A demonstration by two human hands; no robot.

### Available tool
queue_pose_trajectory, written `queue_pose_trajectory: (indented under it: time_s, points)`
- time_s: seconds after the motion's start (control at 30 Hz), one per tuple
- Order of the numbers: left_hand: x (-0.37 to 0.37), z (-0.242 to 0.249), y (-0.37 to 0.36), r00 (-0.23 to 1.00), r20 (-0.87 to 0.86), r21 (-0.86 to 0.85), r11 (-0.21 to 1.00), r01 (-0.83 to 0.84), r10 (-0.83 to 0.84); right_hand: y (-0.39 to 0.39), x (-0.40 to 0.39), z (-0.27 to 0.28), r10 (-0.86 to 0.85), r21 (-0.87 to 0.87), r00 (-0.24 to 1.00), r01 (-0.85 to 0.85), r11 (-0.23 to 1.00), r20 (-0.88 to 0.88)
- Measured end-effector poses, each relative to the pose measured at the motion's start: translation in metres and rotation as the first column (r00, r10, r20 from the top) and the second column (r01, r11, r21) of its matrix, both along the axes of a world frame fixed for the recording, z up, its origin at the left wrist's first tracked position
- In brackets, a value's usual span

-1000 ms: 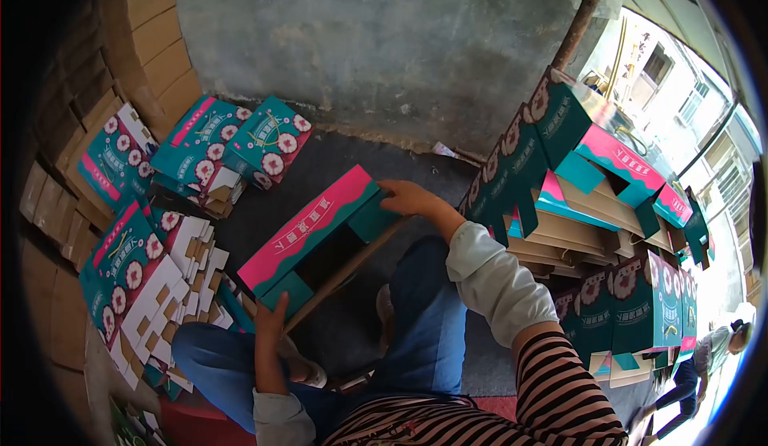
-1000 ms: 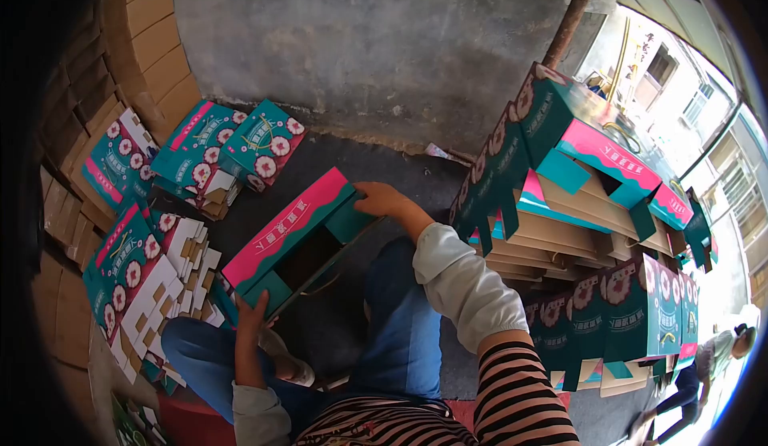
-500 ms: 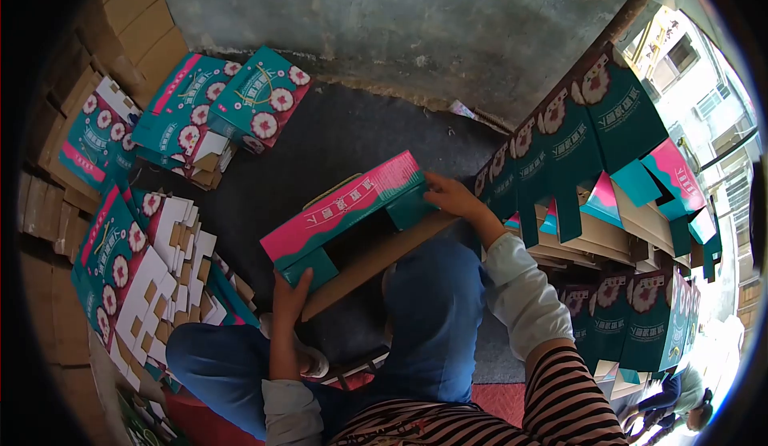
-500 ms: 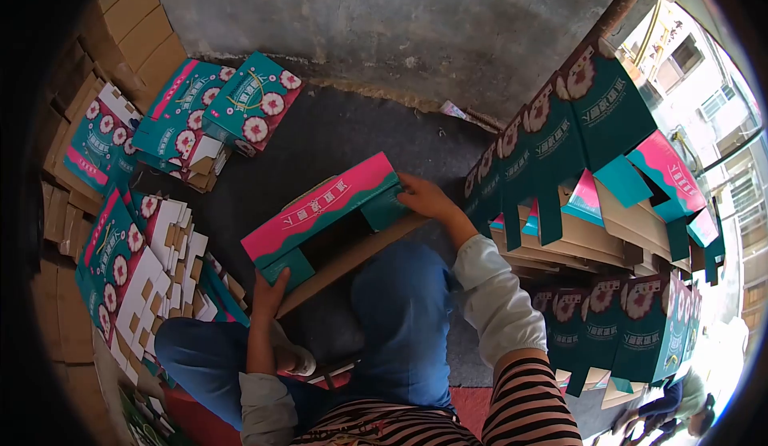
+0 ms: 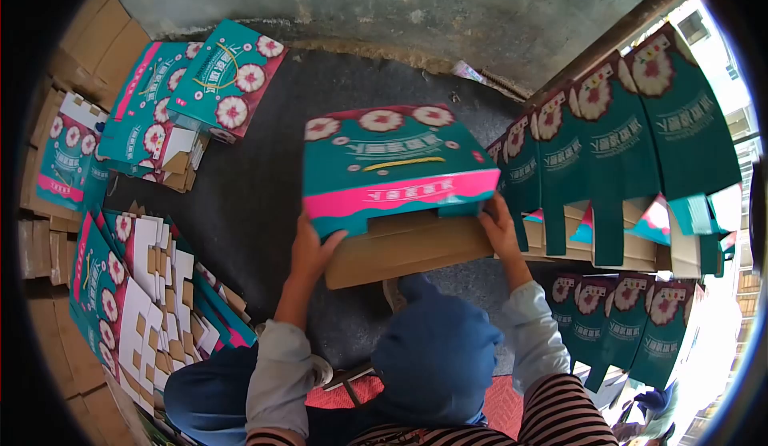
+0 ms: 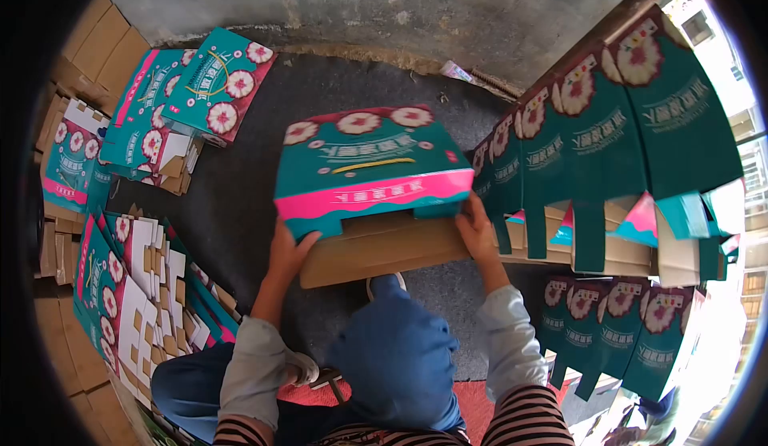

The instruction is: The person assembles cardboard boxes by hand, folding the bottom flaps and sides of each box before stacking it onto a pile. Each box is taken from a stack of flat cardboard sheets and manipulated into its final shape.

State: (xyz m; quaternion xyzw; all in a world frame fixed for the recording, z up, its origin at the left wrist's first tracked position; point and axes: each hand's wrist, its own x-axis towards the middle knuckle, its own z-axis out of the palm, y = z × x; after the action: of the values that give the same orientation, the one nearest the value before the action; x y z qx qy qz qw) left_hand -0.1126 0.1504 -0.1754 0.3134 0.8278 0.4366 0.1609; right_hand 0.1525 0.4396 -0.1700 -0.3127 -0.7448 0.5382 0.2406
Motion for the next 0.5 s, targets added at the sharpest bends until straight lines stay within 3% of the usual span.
queue_pose_trajectory:
  time_s: [0.07, 0.2, 0.3, 0.43, 0.5]
  points:
    - [-0.002, -0.022, 0.030, 0.982, -0.158, 0.009, 0.994, 0.105, -0.102, 0.006, 0.019, -0.029, -0.097, -0.036, 0.995, 0.097, 0.995, 0.000]
    - [0.008, -0.053, 0.071, 0.993, 0.013, -0.164, 0.980, 0.115, -0.114, 0.008, 0.055, -0.103, -0.240, -0.046, 0.971, 0.239, 0.970, -0.020]
    - [0.009, -0.077, 0.081, 0.987, 0.083, -0.340, 0.927, 0.160, -0.140, -0.001, 0.059, -0.121, -0.325, -0.092, 0.945, 0.327, 0.941, 0.037]
    - [0.009, -0.104, 0.086, 0.954, 0.245, -0.336, 0.907, 0.253, -0.175, -0.003, 0.051, -0.129, -0.442, -0.213, 0.855, 0.501, 0.839, 0.272]
    - [0.007, -0.105, 0.085, 0.906, 0.366, -0.254, 0.913, 0.319, -0.215, -0.007, 0.051, -0.128, -0.522, -0.191, 0.839, 0.543, 0.818, 0.153]
